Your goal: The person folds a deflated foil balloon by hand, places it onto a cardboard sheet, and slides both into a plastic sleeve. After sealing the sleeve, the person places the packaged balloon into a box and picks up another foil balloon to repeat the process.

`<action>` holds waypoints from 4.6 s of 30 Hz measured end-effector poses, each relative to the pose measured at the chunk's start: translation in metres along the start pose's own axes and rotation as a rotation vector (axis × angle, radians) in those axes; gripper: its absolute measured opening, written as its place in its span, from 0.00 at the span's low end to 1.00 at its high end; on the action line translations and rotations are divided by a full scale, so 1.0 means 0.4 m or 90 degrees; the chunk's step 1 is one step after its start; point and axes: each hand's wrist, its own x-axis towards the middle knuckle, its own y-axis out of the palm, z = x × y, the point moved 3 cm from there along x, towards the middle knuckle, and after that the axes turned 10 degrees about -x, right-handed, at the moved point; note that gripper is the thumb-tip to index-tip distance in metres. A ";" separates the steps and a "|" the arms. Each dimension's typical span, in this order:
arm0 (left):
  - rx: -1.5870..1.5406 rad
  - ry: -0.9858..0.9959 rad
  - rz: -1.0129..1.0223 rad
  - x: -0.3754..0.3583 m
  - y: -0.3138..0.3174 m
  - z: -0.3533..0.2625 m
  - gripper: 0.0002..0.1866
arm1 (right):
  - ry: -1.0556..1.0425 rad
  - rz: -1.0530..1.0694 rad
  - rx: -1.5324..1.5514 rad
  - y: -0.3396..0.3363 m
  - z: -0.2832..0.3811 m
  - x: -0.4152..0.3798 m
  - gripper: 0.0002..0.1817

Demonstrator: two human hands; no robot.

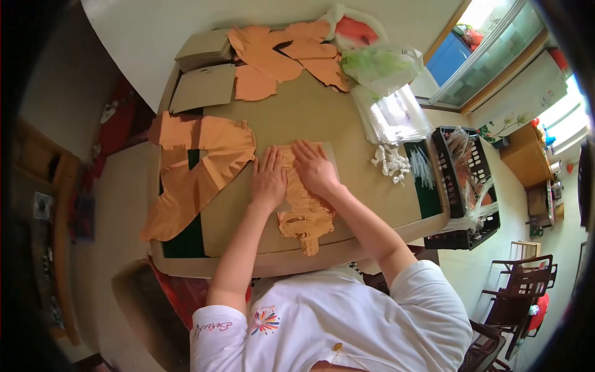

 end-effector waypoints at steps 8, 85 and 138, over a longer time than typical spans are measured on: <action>0.012 0.004 -0.009 0.000 0.002 0.000 0.27 | 0.085 -0.037 0.014 -0.068 -0.165 -0.057 0.24; -0.553 0.141 0.091 -0.082 0.070 -0.159 0.21 | 0.082 -0.128 0.081 -0.132 -0.114 -0.263 0.19; -0.710 -0.365 0.272 0.179 -0.074 0.050 0.16 | 0.078 -0.038 0.029 -0.121 -0.029 -0.296 0.23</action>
